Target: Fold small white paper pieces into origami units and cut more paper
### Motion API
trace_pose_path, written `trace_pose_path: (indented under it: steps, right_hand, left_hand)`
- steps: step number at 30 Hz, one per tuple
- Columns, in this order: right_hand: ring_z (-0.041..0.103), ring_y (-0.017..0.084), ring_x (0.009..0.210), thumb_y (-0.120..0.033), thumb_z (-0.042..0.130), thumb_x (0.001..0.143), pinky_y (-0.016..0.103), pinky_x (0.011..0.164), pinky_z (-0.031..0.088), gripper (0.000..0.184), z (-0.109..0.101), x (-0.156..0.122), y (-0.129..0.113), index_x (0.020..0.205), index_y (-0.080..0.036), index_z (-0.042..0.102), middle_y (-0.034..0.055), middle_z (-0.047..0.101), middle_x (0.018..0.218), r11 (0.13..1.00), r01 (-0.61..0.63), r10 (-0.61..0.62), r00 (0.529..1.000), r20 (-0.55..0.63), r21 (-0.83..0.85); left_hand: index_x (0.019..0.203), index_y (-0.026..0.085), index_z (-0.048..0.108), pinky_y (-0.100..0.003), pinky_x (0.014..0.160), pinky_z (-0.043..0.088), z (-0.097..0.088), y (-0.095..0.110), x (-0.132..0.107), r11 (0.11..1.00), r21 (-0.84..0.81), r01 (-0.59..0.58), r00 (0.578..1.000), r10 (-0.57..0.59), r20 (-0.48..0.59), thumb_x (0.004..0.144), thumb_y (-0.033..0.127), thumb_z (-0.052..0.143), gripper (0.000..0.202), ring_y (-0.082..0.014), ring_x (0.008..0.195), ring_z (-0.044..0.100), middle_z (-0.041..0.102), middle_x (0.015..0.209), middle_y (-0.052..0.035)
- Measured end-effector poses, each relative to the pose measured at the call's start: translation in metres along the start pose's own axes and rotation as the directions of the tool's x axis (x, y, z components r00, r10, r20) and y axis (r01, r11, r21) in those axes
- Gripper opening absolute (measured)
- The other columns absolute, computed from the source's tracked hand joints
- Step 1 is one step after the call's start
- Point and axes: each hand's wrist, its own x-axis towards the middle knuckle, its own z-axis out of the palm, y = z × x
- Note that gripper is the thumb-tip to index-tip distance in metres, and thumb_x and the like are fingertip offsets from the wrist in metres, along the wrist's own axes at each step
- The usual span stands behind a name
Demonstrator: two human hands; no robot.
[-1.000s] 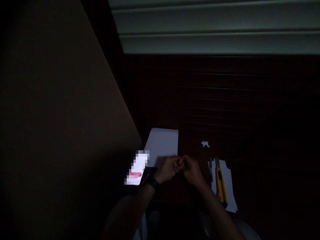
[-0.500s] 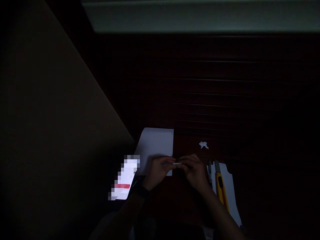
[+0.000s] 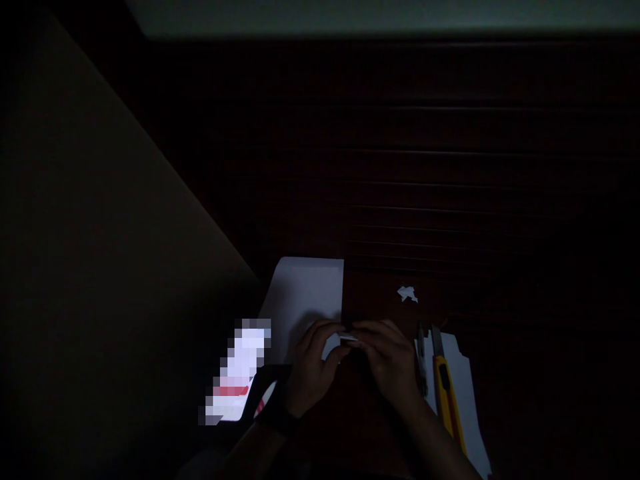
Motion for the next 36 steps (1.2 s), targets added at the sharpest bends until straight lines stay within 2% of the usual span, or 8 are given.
trace_pose_path:
  steps: [3, 7, 12, 17, 23, 29, 32, 36]
  right_hand:
    - [0.059, 0.021, 0.094, -0.01, 0.059, 0.081, 0.038, 0.077, 0.048, 0.032, -0.004, -0.005, 0.004, 0.105, -0.03, 0.066, 0.0041, 0.066, 0.105, 0.991, 0.087, -0.091, 0.995, -0.039, -0.098]
    - [0.058, 0.023, 0.098, -0.012, 0.061, 0.08, 0.041, 0.08, 0.047, 0.034, -0.004, -0.006, 0.008, 0.107, -0.031, 0.065, 0.0044, 0.066, 0.108, 0.974, 0.116, -0.123, 0.992, -0.023, -0.193]
    - [0.06, 0.024, 0.095, -0.02, 0.061, 0.081, 0.042, 0.082, 0.048, 0.026, 0.004, 0.0, 0.001, 0.103, -0.032, 0.067, 0.0043, 0.068, 0.101, 0.992, -0.058, 0.057, 0.998, -0.007, -0.114]
    - [0.06, 0.025, 0.095, -0.027, 0.07, 0.073, 0.041, 0.084, 0.047, 0.024, 0.007, 0.007, -0.004, 0.096, -0.029, 0.069, 0.0048, 0.068, 0.1, 0.966, -0.252, 0.253, 0.968, 0.001, 0.056]
    - [0.063, 0.023, 0.087, -0.032, 0.07, 0.072, 0.037, 0.078, 0.049, 0.02, 0.005, 0.007, 0.003, 0.09, -0.024, 0.071, 0.0048, 0.07, 0.092, 0.814, -0.502, 0.495, 0.863, 0.102, 0.293]
    - [0.063, 0.019, 0.072, -0.029, 0.076, 0.066, 0.03, 0.065, 0.048, 0.029, 0.01, 0.001, 0.014, 0.093, -0.023, 0.068, 0.0026, 0.07, 0.081, 0.558, -0.61, 0.658, 0.739, 0.148, 0.563]
    - [0.063, 0.019, 0.072, -0.028, 0.078, 0.063, 0.03, 0.065, 0.048, 0.032, 0.013, 0.0, 0.017, 0.092, -0.023, 0.068, 0.0021, 0.07, 0.08, 0.504, -0.598, 0.674, 0.723, 0.148, 0.624]
    - [0.063, 0.021, 0.079, -0.027, 0.079, 0.061, 0.033, 0.069, 0.05, 0.039, 0.012, 0.002, 0.016, 0.097, -0.024, 0.066, 0.0041, 0.07, 0.09, 0.516, -0.573, 0.655, 0.743, 0.137, 0.636]
  left_hand:
    - [0.107, 0.019, 0.055, -0.033, 0.086, 0.043, 0.004, -0.004, 0.003, 0.978, -0.153, 0.142, 0.987, -0.151, -0.049, 0.09, 0.027, 0.043, 0.022, -0.0186, 0.098, 0.056, 0.061, 0.104, -0.0068]
    - [0.095, 0.017, 0.061, -0.028, 0.078, 0.046, 0.009, -0.007, 0.009, 0.914, -0.317, 0.251, 0.967, -0.253, 0.036, 0.09, 0.03, 0.043, 0.023, -0.0175, 0.088, 0.059, 0.064, 0.092, -0.0058]
    - [0.095, 0.015, 0.063, -0.028, 0.079, 0.047, 0.011, -0.012, 0.011, 0.87, -0.405, 0.282, 0.956, -0.292, 0.039, 0.086, 0.032, 0.051, 0.022, -0.0186, 0.088, 0.06, 0.065, 0.093, -0.0065]
    - [0.098, 0.016, 0.061, -0.03, 0.081, 0.048, 0.007, -0.018, 0.013, 0.809, -0.485, 0.332, 0.941, -0.323, 0.104, 0.085, 0.035, 0.052, 0.025, -0.0199, 0.093, 0.059, 0.064, 0.096, -0.0075]
    - [0.1, 0.016, 0.06, -0.027, 0.072, 0.05, 0.006, -0.02, 0.015, 0.748, -0.543, 0.381, 0.923, -0.337, 0.184, 0.084, 0.036, 0.053, 0.026, -0.0182, 0.088, 0.059, 0.061, 0.096, -0.0065]
    - [0.113, 0.019, 0.053, -0.027, 0.067, 0.051, 0.008, -0.015, 0.013, 0.63, -0.626, 0.46, 0.885, -0.389, 0.258, 0.083, 0.036, 0.055, 0.034, -0.0166, 0.084, 0.06, 0.06, 0.099, -0.0068]
    - [0.118, 0.021, 0.048, -0.029, 0.075, 0.05, 0.011, -0.015, 0.011, 0.581, -0.667, 0.466, 0.881, -0.373, 0.291, 0.073, 0.028, 0.068, 0.049, -0.0186, 0.09, 0.061, 0.062, 0.102, -0.0071]
    - [0.115, 0.019, 0.05, -0.031, 0.078, 0.049, 0.012, -0.022, 0.01, 0.573, -0.682, 0.455, 0.888, -0.352, 0.296, 0.068, 0.022, 0.073, 0.052, -0.0203, 0.091, 0.062, 0.065, 0.1, -0.0082]
